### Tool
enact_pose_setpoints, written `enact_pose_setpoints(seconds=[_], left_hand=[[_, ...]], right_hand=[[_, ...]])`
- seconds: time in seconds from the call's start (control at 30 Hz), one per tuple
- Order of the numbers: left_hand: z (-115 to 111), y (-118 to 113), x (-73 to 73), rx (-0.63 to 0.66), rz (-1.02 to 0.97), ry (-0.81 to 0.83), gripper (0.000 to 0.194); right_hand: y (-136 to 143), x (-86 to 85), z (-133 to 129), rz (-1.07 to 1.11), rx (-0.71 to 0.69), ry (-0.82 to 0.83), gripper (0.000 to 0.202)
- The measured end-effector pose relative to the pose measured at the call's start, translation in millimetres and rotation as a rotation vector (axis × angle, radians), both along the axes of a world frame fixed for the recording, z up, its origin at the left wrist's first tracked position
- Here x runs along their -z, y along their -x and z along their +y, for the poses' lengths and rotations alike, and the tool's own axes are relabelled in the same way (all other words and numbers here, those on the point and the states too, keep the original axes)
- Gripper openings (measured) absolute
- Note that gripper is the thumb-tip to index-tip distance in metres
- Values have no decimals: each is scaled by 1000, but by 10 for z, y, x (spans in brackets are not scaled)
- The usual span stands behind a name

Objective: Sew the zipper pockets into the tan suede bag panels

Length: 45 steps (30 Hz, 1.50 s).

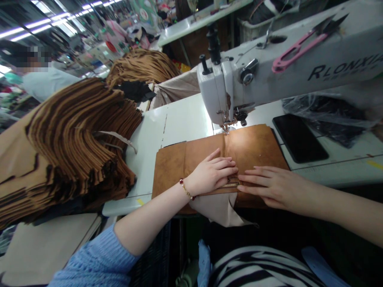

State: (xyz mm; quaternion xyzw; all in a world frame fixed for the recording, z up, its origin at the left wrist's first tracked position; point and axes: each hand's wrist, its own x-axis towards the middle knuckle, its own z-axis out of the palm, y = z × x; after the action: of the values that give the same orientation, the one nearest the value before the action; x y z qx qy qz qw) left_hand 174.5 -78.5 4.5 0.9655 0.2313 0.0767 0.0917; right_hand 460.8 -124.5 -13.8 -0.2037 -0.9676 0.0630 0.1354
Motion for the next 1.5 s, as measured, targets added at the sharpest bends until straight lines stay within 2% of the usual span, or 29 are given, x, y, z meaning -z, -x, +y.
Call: enact_pose_setpoints(seconds=[0.1, 0.23, 0.5, 0.77, 1.1, 1.33, 1.5], left_hand=[[-20, 4, 4, -16, -15, -8, 36], [6, -93, 6, -75, -9, -44, 29], [80, -241, 31, -138, -66, -46, 33], [24, -152, 77, -156, -149, -18, 36], [-10, 131, 34, -20, -68, 73, 35], [-62, 110, -8, 4, -44, 84, 37], [-97, 121, 38, -21, -55, 98, 38]], right_hand=[[10, 5, -6, 15, 1, 8, 67], [18, -1, -12, 0, 5, -3, 65], [22, 9, -35, 0, 25, 26, 68], [10, 16, -21, -6, 11, 25, 70], [-16, 49, -24, -13, 5, -8, 65], [-42, 72, -36, -35, 6, -17, 66], [-52, 108, -51, -5, 7, -14, 64]])
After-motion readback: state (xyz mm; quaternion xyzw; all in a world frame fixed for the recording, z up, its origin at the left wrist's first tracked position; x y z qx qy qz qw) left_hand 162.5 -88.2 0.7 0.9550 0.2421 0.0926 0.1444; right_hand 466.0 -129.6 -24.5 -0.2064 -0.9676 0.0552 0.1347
